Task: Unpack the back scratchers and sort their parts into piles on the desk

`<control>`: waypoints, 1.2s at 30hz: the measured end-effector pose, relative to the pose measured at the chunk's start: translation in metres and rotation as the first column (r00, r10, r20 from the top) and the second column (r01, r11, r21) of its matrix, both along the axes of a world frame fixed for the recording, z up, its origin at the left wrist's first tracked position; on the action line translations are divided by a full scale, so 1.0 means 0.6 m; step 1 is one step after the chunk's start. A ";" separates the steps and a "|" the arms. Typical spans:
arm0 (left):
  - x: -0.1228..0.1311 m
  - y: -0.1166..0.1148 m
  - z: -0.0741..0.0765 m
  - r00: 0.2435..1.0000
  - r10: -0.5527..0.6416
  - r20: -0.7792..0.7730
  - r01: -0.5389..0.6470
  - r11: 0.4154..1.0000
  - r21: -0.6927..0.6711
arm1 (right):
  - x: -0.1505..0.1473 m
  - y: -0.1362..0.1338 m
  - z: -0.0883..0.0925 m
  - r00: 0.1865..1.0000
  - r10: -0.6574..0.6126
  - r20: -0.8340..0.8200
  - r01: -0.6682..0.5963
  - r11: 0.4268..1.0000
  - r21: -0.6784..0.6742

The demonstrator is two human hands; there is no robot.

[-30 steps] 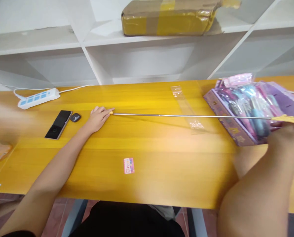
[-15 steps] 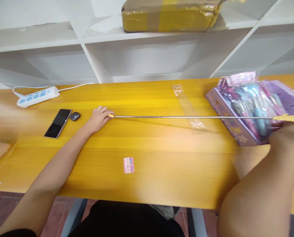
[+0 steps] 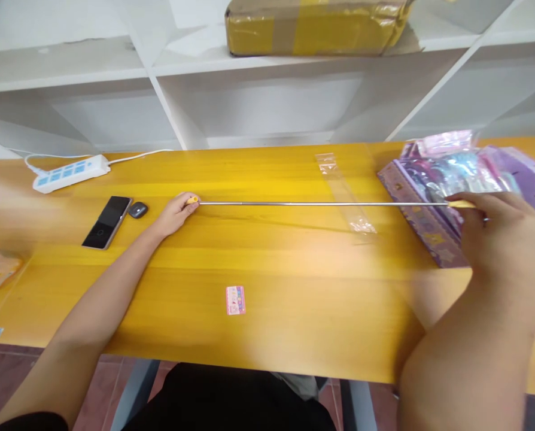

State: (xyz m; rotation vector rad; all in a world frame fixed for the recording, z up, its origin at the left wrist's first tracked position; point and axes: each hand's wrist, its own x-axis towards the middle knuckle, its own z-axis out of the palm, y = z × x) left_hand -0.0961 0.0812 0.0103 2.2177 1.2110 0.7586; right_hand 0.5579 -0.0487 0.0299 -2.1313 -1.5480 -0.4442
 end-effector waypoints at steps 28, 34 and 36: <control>-0.016 0.006 0.004 0.847 0.057 0.528 0.079 0.970 -0.232 | 0.003 0.009 -0.019 0.947 -0.112 -0.301 0.087 0.992 -0.093; -0.012 0.005 0.006 0.849 0.066 0.524 0.046 0.979 -0.198 | 0.039 0.018 -0.045 0.952 -0.142 -0.270 0.125 0.989 -0.077; -0.011 0.004 0.007 0.852 0.065 0.520 0.042 0.980 -0.193 | 0.045 0.019 -0.049 0.945 -0.170 -0.280 0.146 0.984 -0.103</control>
